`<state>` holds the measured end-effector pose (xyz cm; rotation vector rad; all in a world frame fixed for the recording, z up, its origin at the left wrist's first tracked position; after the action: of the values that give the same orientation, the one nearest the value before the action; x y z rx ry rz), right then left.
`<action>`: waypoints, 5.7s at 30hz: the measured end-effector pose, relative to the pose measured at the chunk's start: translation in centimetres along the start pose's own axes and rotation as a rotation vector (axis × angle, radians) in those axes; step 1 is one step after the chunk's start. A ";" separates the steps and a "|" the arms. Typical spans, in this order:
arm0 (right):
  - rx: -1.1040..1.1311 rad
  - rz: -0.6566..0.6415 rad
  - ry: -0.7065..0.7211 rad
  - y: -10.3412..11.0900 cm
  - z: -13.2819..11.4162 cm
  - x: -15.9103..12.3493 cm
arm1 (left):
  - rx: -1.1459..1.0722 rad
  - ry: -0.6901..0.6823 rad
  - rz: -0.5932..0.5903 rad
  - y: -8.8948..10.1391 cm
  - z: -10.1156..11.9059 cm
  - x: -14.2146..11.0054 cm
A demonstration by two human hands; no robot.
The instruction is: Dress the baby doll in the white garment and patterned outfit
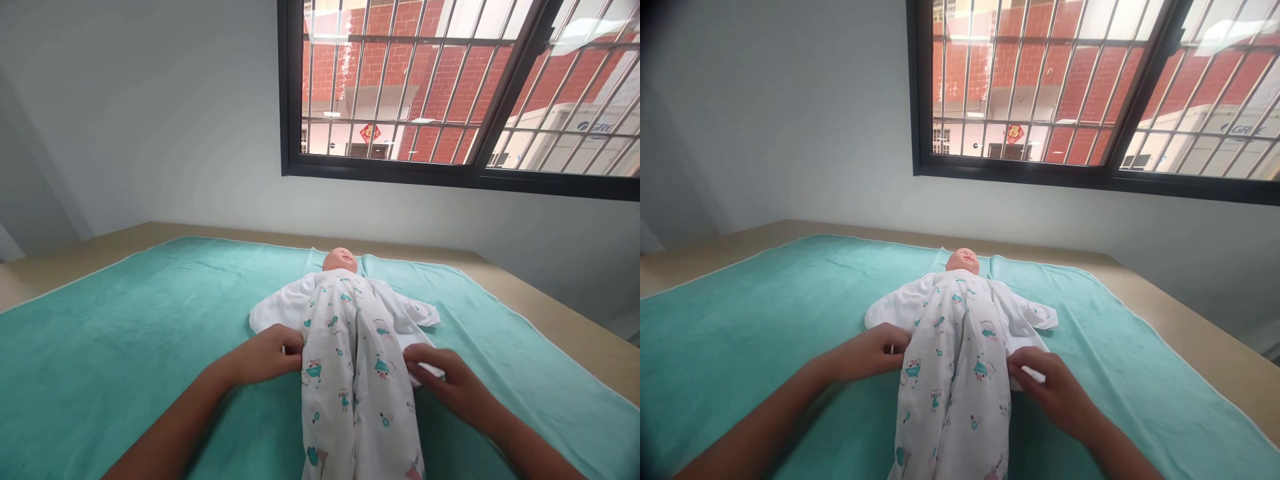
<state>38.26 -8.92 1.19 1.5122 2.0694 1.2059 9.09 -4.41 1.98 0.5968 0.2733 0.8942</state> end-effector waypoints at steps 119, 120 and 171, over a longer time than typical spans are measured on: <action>0.612 0.460 -0.360 -1.0 2.9 18.9 | -1.035 0.109 0.502 2.4 -1.0 17.0; 0.611 0.461 -0.361 -1.0 3.0 18.9 | -1.036 0.107 0.504 2.5 -1.0 17.0; 0.638 0.326 -0.243 -1.4 2.4 19.3 | -1.035 -0.022 0.479 2.1 -0.5 17.2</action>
<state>31.37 9.18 2.97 2.2120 2.2017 0.4023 17.88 10.45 3.13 -0.3134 -0.3742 1.3293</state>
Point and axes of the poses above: each hand's wrist, its own x-axis towards the middle knuckle, its own y-axis out of the back of the hand, z = x × y, the point moved 6 cm from there along x, towards the middle knuckle, and after that the axes turned 7 degrees about -x, right-handed, at the moved point
